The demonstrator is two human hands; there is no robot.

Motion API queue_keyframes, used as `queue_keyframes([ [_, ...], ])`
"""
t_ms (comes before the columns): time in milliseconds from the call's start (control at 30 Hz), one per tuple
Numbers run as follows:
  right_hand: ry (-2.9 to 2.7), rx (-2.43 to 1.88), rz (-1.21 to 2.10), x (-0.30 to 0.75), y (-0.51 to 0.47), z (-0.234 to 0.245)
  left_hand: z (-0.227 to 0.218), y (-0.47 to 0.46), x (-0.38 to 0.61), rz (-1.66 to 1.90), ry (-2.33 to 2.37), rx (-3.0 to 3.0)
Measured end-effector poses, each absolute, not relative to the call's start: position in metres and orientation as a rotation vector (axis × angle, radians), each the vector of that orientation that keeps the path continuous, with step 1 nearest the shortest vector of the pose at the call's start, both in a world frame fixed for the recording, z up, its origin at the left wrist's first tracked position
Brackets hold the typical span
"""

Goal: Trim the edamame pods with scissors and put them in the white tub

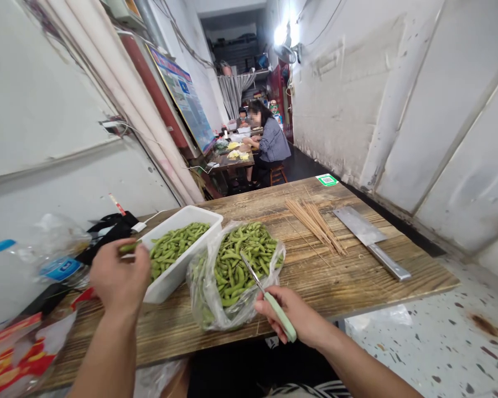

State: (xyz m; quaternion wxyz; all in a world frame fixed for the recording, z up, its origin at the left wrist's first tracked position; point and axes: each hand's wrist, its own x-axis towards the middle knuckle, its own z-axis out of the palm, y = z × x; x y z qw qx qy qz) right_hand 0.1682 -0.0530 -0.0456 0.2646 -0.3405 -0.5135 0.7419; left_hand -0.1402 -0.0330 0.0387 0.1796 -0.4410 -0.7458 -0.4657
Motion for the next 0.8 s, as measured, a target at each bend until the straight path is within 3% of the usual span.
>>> queue_keyframes([
  [100, -1.373, -0.946, 2.003, 0.167, -0.052, -0.045, 0.041, -0.021, -0.136, -0.785, -2.052, -1.649],
  [367, -1.379, -0.98, 1.964, 0.163, -0.054, -0.043, 0.001, 0.005, -0.059, -0.418, -1.948, -2.46],
  [667, -1.497, -0.949, 1.921, 0.165, -0.055, -0.047, 0.006, -0.016, -0.054, -1.119, -2.335, -2.391],
  [800, -1.503, -0.922, 1.906, 0.163, -0.055, -0.039, 0.008, -0.032, -0.04, -1.259, -2.537, -2.306],
])
